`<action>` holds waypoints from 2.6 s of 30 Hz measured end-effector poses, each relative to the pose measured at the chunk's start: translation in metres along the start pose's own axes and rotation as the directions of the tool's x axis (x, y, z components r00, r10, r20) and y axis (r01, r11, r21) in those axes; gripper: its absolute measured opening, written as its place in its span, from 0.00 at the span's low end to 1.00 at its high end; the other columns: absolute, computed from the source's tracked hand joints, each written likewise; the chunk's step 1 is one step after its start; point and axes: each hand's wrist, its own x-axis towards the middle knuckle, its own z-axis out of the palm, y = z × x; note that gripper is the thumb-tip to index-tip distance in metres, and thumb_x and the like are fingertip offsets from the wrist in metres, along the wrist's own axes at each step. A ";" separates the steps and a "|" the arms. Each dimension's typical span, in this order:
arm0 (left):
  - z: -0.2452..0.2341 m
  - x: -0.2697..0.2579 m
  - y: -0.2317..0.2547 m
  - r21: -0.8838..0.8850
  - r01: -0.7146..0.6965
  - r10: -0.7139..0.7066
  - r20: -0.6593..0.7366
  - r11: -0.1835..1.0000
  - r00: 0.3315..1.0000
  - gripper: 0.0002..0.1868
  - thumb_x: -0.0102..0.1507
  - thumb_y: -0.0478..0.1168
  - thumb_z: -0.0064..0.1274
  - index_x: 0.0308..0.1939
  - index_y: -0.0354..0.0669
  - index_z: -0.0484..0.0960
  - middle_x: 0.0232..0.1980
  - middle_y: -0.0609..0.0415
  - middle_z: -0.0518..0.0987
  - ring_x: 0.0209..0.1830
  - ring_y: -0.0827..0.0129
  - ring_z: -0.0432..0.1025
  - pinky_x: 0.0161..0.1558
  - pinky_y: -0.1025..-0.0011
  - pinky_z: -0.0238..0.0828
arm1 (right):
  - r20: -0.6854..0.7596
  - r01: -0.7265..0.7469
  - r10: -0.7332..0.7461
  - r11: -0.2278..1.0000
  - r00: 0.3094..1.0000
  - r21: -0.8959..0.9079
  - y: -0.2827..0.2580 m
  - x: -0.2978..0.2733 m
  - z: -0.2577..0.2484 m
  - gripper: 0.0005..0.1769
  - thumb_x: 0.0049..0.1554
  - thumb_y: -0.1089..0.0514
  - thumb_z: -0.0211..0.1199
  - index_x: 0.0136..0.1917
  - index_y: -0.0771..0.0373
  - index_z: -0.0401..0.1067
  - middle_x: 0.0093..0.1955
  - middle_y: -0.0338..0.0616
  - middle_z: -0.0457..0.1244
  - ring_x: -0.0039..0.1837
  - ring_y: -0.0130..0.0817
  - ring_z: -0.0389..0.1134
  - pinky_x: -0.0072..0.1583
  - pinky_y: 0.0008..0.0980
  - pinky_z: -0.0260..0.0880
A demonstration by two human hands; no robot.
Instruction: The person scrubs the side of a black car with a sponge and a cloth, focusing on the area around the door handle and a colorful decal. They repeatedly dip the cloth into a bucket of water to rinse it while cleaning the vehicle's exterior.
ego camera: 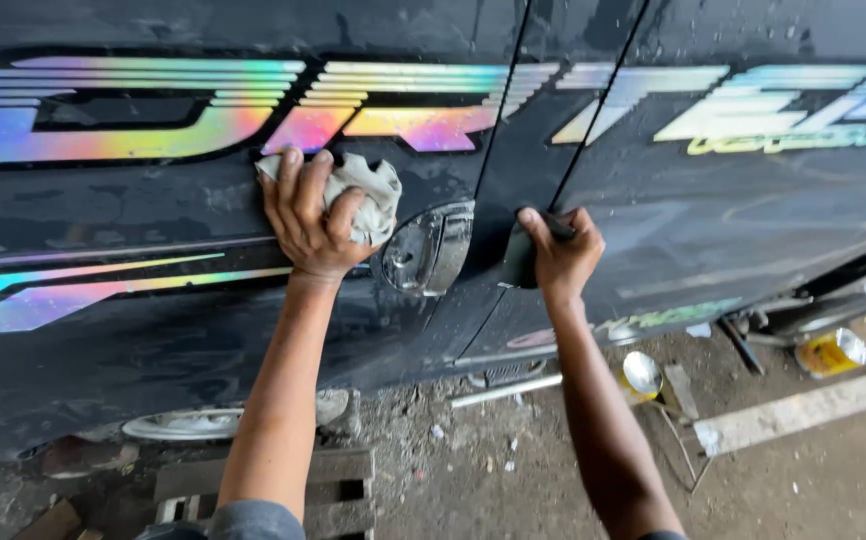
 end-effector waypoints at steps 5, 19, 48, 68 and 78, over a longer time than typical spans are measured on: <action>-0.001 0.000 0.003 -0.013 -0.004 0.004 0.018 1.000 1.000 0.28 0.70 0.54 0.68 0.60 0.54 0.65 0.68 0.48 0.69 0.75 0.44 0.62 0.73 0.39 0.53 | 0.013 -0.018 0.019 1.000 1.000 -0.017 -0.027 0.002 0.002 0.27 0.51 0.48 0.82 0.38 0.66 0.67 0.31 0.39 0.61 0.37 0.23 0.54 0.41 0.30 0.62; 0.001 -0.001 -0.004 -0.010 -0.029 0.029 -0.011 1.000 1.000 0.26 0.72 0.53 0.67 0.61 0.56 0.64 0.69 0.48 0.69 0.76 0.44 0.61 0.75 0.41 0.51 | 0.001 0.240 -0.240 0.969 0.971 -0.055 -0.056 0.072 -0.006 0.29 0.51 0.45 0.85 0.32 0.65 0.68 0.30 0.37 0.64 0.34 0.23 0.58 0.37 0.31 0.61; 0.050 0.135 0.182 -0.328 0.079 -0.058 0.073 0.941 0.996 0.29 0.68 0.49 0.70 0.67 0.51 0.71 0.76 0.56 0.60 0.78 0.53 0.56 0.73 0.44 0.52 | 0.525 0.039 0.096 0.970 0.846 -0.240 0.041 -0.072 -0.169 0.20 0.48 0.47 0.76 0.33 0.63 0.72 0.30 0.46 0.71 0.32 0.31 0.74 0.36 0.33 0.73; -0.020 -0.151 0.363 0.315 0.628 -0.692 0.469 0.712 0.549 0.34 0.50 0.33 0.65 0.60 0.45 0.73 0.71 0.40 0.67 0.69 0.35 0.63 0.64 0.41 0.60 | 0.883 -0.135 0.241 0.970 0.404 -0.202 0.232 -0.063 -0.203 0.19 0.50 0.47 0.73 0.48 0.63 0.77 0.39 0.49 0.74 0.39 0.34 0.77 0.42 0.33 0.76; -0.408 -0.411 0.546 0.312 0.424 -0.525 -0.560 -0.850 -0.641 0.31 0.54 0.56 0.65 0.50 0.34 0.82 0.40 0.40 0.85 0.41 0.50 0.80 0.45 0.52 0.75 | 1.000 -0.184 -0.009 0.983 -0.007 0.007 0.241 -0.197 -0.146 0.25 0.53 0.56 0.72 0.62 0.66 0.74 0.51 0.47 0.72 0.53 0.33 0.74 0.55 0.32 0.73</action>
